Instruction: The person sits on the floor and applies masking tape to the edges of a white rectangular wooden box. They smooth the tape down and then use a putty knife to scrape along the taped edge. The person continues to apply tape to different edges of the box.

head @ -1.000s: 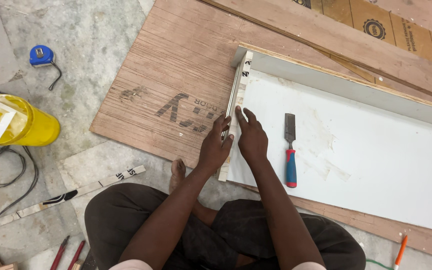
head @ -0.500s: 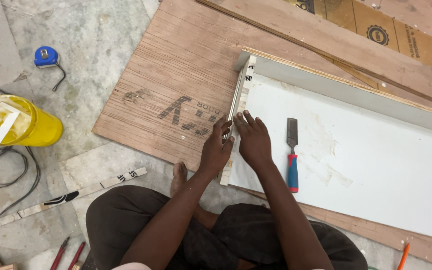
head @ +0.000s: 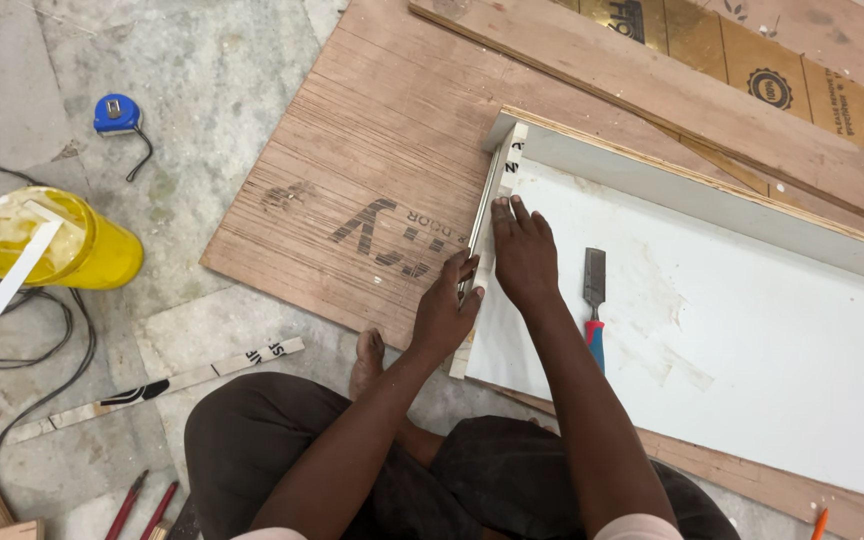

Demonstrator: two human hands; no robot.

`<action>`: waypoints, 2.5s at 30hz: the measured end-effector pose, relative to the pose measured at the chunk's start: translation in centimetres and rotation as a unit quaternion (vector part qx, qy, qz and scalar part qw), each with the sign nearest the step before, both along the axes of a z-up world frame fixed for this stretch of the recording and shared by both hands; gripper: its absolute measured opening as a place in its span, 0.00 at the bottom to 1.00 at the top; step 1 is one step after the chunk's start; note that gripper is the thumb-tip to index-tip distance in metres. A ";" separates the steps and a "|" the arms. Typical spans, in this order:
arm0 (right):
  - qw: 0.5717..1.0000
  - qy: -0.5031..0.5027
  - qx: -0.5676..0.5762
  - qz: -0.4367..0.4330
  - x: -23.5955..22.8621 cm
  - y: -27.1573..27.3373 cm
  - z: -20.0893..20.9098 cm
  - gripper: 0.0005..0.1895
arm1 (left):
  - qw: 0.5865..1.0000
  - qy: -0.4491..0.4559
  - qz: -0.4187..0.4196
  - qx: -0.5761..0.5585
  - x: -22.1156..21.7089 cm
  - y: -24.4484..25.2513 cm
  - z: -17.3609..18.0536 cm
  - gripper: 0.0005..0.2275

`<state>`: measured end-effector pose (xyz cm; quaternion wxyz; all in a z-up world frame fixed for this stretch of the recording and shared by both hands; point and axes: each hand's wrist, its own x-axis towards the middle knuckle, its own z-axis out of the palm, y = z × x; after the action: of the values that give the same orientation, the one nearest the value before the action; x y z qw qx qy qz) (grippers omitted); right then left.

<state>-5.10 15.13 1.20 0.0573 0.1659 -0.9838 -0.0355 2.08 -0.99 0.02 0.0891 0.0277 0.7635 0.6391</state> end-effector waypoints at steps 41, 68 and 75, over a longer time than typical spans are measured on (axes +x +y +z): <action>0.969 -0.088 -0.160 -0.166 -11.8 1.6 1.2 0.34 | 0.998 -0.029 0.049 0.025 -0.4 0.7 0.1 0.21; 0.537 -0.151 -0.809 -0.185 -13.1 5.2 -7.0 0.37 | 0.974 -0.006 0.062 0.217 -21.5 8.7 -7.3 0.28; 0.542 -0.144 -0.791 -0.244 -12.9 4.2 -8.8 0.36 | 0.981 -0.001 0.078 0.176 -21.6 9.3 -6.8 0.32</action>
<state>-18.04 19.33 -7.64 0.0121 -0.1906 -0.6100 0.7690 -19.56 8.34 -6.81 0.0335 -0.0173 0.6391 0.7682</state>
